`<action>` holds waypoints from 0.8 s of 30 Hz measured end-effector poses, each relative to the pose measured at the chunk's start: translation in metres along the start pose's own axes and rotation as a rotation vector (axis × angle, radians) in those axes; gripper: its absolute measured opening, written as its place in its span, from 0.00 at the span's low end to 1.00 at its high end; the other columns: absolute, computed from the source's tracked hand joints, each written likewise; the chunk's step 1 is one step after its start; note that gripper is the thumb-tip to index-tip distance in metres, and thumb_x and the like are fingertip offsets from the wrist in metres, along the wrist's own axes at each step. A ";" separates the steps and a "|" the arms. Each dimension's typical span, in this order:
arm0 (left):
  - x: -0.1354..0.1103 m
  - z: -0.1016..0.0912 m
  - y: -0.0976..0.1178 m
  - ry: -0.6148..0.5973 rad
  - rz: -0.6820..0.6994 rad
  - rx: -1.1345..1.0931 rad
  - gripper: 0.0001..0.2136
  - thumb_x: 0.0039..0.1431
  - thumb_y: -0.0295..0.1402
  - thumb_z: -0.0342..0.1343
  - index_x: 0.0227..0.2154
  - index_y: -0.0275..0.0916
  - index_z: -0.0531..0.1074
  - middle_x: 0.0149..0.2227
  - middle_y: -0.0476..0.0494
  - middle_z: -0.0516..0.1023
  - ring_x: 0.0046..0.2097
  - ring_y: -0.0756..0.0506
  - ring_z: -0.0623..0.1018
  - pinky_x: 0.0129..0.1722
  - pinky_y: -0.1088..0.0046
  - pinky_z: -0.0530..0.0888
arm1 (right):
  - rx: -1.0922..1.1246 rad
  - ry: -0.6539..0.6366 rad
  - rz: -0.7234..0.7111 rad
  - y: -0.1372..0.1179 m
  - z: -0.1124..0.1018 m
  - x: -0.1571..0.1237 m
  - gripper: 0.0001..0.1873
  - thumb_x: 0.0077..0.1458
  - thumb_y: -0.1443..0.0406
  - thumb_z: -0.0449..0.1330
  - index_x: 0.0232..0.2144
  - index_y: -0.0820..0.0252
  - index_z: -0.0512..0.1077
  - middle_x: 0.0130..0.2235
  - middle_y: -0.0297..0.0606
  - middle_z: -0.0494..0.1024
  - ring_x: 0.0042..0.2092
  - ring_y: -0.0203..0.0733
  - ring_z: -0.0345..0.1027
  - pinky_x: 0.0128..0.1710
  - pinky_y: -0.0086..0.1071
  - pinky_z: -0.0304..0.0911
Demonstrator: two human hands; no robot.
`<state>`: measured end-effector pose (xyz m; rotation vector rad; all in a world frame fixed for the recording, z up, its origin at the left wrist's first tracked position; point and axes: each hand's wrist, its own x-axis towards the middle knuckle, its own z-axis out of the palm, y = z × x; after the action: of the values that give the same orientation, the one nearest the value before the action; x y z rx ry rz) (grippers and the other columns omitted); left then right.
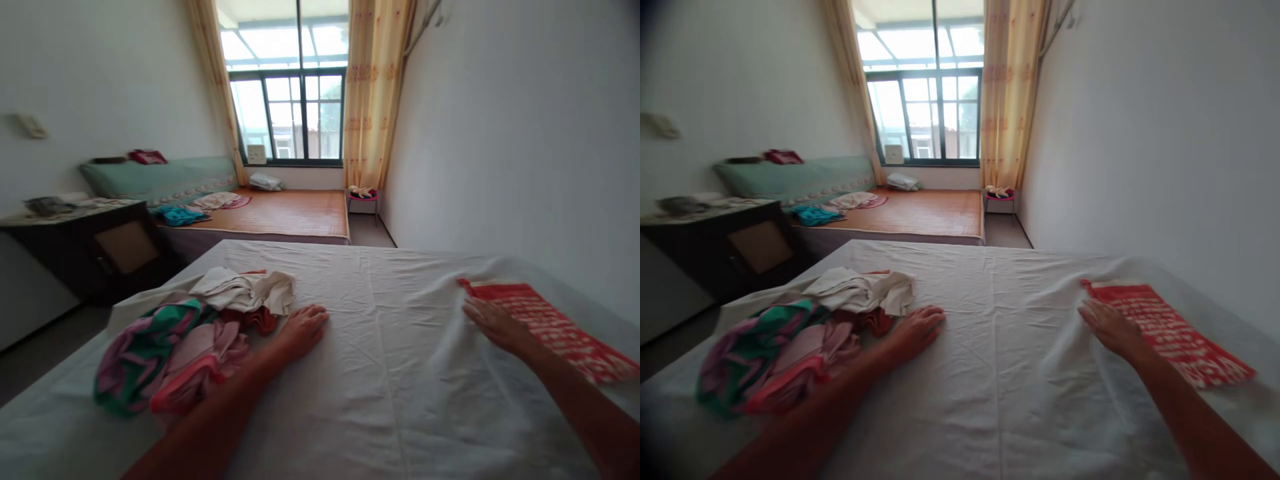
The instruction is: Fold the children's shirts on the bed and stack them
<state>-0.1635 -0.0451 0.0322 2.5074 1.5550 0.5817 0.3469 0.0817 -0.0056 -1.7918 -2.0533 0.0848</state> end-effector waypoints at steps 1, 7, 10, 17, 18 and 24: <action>0.000 -0.007 0.002 0.012 0.003 0.001 0.16 0.60 0.32 0.48 0.50 0.44 0.71 0.54 0.40 0.72 0.56 0.40 0.69 0.56 0.59 0.65 | 0.060 -0.060 -0.086 -0.019 0.010 0.003 0.28 0.53 0.48 0.48 0.46 0.57 0.74 0.53 0.46 0.74 0.57 0.54 0.64 0.59 0.50 0.54; -0.003 -0.068 -0.010 0.191 -0.216 0.294 0.15 0.61 0.26 0.46 0.46 0.44 0.73 0.51 0.43 0.73 0.56 0.41 0.68 0.56 0.58 0.62 | 0.089 -0.148 -0.308 -0.118 0.045 -0.021 0.27 0.58 0.50 0.45 0.53 0.52 0.69 0.57 0.39 0.69 0.59 0.49 0.61 0.57 0.46 0.57; -0.015 -0.095 -0.033 0.216 -0.468 0.484 0.15 0.60 0.26 0.48 0.49 0.36 0.70 0.52 0.36 0.72 0.56 0.37 0.66 0.54 0.55 0.61 | 0.034 -0.075 -0.376 -0.129 0.046 -0.032 0.25 0.59 0.53 0.46 0.54 0.50 0.68 0.58 0.37 0.68 0.59 0.48 0.59 0.57 0.47 0.57; -0.036 -0.109 -0.074 0.103 -0.670 0.477 0.09 0.56 0.21 0.50 0.31 0.30 0.76 0.35 0.29 0.76 0.42 0.35 0.73 0.40 0.57 0.67 | 0.035 -0.013 -0.467 -0.120 0.044 -0.036 0.23 0.60 0.55 0.48 0.53 0.53 0.69 0.56 0.39 0.71 0.57 0.47 0.62 0.56 0.45 0.59; -0.036 -0.110 -0.074 0.109 -0.667 0.473 0.11 0.57 0.20 0.48 0.32 0.30 0.76 0.36 0.30 0.75 0.42 0.36 0.74 0.38 0.59 0.67 | 0.035 -0.005 -0.468 -0.120 0.044 -0.036 0.22 0.60 0.55 0.48 0.53 0.53 0.69 0.56 0.38 0.71 0.57 0.47 0.62 0.56 0.44 0.60; -0.022 -0.122 -0.052 0.400 -0.523 0.040 0.07 0.58 0.32 0.51 0.35 0.38 0.74 0.34 0.41 0.75 0.35 0.44 0.72 0.35 0.68 0.66 | 0.075 -0.007 -0.467 -0.124 0.041 -0.040 0.21 0.60 0.57 0.48 0.52 0.54 0.70 0.55 0.39 0.71 0.57 0.47 0.63 0.56 0.45 0.60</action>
<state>-0.2628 -0.0518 0.1220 1.9474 2.2642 1.0045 0.2199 0.0313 -0.0155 -1.2304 -2.3809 0.0310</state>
